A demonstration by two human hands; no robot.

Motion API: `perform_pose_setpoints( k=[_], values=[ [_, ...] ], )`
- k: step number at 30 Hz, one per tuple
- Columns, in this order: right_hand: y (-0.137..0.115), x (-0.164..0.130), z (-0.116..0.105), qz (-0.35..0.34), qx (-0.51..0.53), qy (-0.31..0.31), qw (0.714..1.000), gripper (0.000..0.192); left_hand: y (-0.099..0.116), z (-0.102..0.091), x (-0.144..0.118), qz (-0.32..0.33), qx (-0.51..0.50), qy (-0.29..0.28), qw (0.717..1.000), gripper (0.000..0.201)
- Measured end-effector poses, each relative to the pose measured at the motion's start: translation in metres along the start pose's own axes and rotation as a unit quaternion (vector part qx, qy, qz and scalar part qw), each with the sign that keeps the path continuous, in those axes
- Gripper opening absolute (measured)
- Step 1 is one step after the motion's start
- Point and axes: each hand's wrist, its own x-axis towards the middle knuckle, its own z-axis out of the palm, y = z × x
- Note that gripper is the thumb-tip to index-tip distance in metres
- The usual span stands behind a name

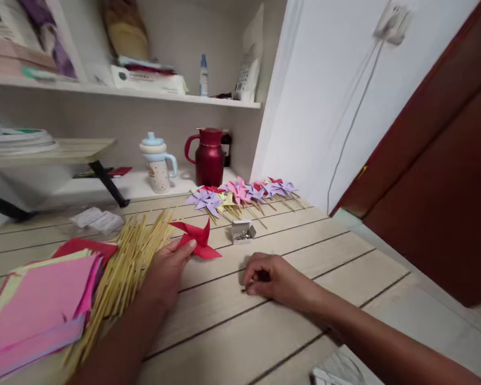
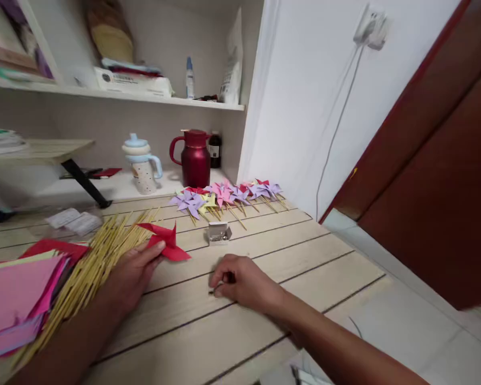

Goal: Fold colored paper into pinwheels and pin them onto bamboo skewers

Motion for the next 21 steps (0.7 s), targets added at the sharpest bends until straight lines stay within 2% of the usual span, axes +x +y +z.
perform_pose_setpoints(
  k=[8,16,21],
  values=[
    [-0.0037,-0.0016,0.003,0.008,0.002,0.003,1.0,0.01,-0.0001,-0.0033,-0.0033,-0.002,-0.005,0.005,1.0,0.024],
    [-0.0003,-0.0008,0.0029,0.007,0.017,-0.003,1.0,0.014,0.0003,-0.0012,-0.0014,-0.008,-0.019,0.032,0.999,0.02],
    [0.0008,-0.0009,0.0029,-0.005,0.016,0.002,1.0,0.017,-0.0006,-0.002,-0.003,-0.003,-0.016,0.019,1.0,0.021]
  ],
)
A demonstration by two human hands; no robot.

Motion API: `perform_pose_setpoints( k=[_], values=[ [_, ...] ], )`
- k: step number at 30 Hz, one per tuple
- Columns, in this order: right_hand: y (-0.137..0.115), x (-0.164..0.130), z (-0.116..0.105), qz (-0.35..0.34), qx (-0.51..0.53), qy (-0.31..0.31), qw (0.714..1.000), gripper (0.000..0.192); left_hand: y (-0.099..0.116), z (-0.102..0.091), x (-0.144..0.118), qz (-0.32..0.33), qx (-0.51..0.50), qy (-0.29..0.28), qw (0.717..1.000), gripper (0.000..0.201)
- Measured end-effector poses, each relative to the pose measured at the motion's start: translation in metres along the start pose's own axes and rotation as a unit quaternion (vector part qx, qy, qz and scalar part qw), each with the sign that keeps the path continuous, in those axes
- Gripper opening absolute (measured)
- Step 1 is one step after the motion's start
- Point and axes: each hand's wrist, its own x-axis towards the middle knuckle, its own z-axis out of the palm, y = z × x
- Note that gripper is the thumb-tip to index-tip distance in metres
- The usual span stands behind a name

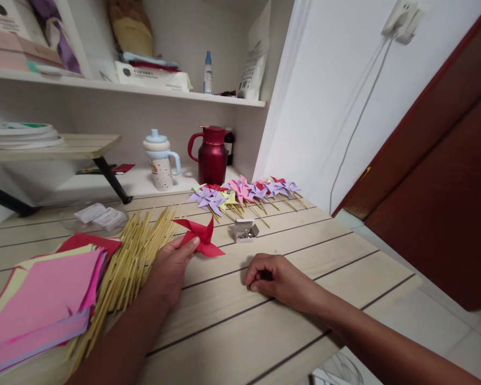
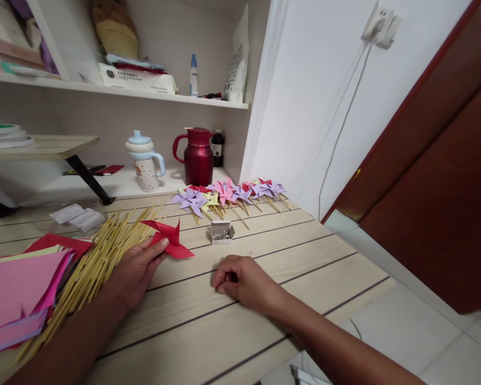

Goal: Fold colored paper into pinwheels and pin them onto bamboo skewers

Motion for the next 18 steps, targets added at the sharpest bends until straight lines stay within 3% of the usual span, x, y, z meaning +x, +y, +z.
perform_pose_setpoints(
  k=[13,18],
  values=[
    [-0.0025,0.001,0.0014,-0.018,-0.037,0.007,0.999,0.016,-0.0003,0.0013,0.0001,-0.001,0.003,0.008,1.0,0.026],
    [-0.0033,0.0011,0.0041,-0.045,-0.083,0.018,0.995,0.02,-0.0045,-0.0029,0.0004,0.001,0.007,-0.017,1.0,0.029]
  ],
)
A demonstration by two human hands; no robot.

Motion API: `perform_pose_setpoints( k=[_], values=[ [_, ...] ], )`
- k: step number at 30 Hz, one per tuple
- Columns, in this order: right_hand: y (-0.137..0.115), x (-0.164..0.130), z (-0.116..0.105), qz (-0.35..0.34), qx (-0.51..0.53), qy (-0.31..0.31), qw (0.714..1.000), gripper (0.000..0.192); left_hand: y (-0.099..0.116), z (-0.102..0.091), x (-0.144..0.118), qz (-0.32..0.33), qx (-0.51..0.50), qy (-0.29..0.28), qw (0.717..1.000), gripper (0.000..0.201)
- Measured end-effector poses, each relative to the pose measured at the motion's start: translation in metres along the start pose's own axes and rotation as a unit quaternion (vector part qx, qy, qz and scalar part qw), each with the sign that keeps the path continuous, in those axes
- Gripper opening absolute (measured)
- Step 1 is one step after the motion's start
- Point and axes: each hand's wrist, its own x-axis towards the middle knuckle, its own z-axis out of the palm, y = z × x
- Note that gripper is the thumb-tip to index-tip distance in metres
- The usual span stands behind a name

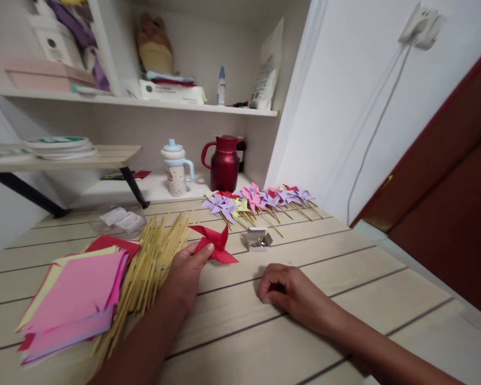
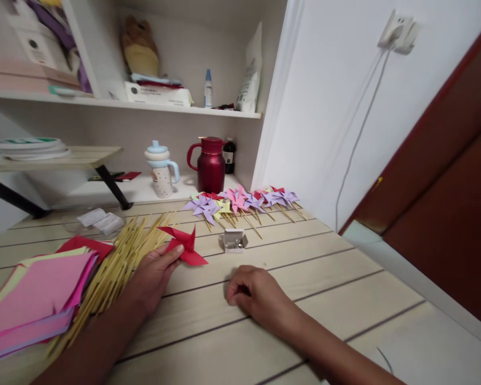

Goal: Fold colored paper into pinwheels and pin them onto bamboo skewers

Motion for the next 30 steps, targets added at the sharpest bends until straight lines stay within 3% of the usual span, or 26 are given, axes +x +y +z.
perform_pose_setpoints(
  k=[6,12,16,20,24,30],
  values=[
    [-0.015,0.017,-0.003,0.036,0.092,0.066,0.993,0.007,-0.006,-0.004,0.003,0.023,-0.019,0.022,0.999,0.028],
    [-0.033,0.048,0.012,0.013,0.239,0.121,0.963,0.013,-0.01,-0.004,0.005,0.039,-0.034,0.029,0.998,0.036],
    [-0.038,0.068,0.029,-0.027,0.219,0.122,0.968,0.014,-0.011,-0.005,0.009,0.061,-0.045,0.068,0.995,0.032],
    [-0.042,0.083,0.031,-0.032,0.215,0.124,0.968,0.015,-0.01,-0.008,0.012,0.075,-0.044,0.104,0.991,0.032],
    [-0.042,0.082,0.026,-0.046,0.184,0.051,0.981,0.01,-0.008,-0.012,0.013,0.091,-0.041,0.169,0.981,0.025],
    [-0.025,0.062,0.036,-0.094,0.048,-0.099,0.99,0.01,-0.007,-0.012,0.011,0.096,-0.042,0.155,0.982,0.018]
  ],
)
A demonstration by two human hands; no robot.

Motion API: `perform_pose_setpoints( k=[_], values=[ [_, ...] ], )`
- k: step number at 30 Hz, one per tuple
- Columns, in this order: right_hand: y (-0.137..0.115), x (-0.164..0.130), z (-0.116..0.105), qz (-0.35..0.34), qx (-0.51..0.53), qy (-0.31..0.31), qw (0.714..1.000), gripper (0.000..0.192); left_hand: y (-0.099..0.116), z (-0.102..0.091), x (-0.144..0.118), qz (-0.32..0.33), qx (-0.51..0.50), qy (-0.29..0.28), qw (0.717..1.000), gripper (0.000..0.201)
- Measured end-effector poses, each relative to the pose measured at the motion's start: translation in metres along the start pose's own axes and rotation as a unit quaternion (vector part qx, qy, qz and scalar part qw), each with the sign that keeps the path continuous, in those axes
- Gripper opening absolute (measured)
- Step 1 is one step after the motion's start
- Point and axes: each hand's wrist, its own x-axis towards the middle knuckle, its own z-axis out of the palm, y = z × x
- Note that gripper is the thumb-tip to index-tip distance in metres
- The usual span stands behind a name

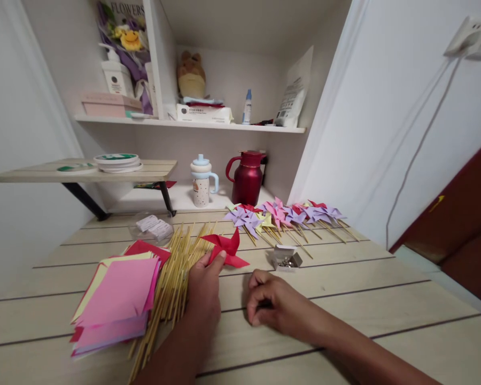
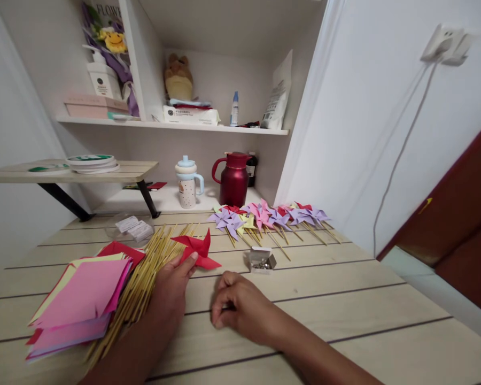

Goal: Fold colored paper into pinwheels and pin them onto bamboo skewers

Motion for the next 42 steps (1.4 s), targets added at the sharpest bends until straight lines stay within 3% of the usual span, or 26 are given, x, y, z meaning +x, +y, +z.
perform_pose_setpoints(
  k=[13,15,17,18,20,22,24,29,35,42],
  values=[
    [0.011,-0.009,-0.003,0.019,0.043,0.027,0.999,0.006,0.01,0.006,-0.005,-0.058,0.013,-0.059,0.996,0.019],
    [0.007,-0.008,-0.007,0.034,0.063,0.098,0.993,0.01,0.01,0.005,-0.005,-0.056,0.012,-0.06,0.997,0.021],
    [0.002,-0.002,-0.013,0.042,0.059,0.207,0.976,0.015,0.009,0.005,-0.005,-0.052,0.011,-0.063,0.997,0.024],
    [0.0,0.001,-0.016,0.035,0.046,0.25,0.967,0.022,0.009,0.005,-0.005,-0.049,0.01,-0.067,0.996,0.025],
    [-0.004,0.01,-0.019,0.012,0.019,0.276,0.961,0.05,0.009,0.005,-0.006,-0.044,0.01,-0.073,0.996,0.025],
    [-0.004,0.02,-0.017,0.007,0.021,0.249,0.968,0.077,0.009,0.005,-0.006,-0.04,0.011,-0.079,0.996,0.027],
    [-0.001,0.028,-0.01,0.03,0.061,0.218,0.974,0.087,0.009,0.005,-0.007,-0.045,0.019,-0.089,0.995,0.031],
    [0.004,0.037,0.005,0.044,0.173,0.232,0.956,0.072,0.013,0.007,-0.01,-0.042,0.054,-0.096,0.993,0.033],
    [-0.002,0.038,0.0,0.049,0.274,0.191,0.941,0.056,0.011,0.011,-0.015,-0.05,0.05,-0.12,0.99,0.033],
    [-0.003,0.034,-0.002,0.07,0.313,0.214,0.923,0.042,0.003,0.012,-0.019,-0.07,0.027,-0.146,0.986,0.034]
  ],
)
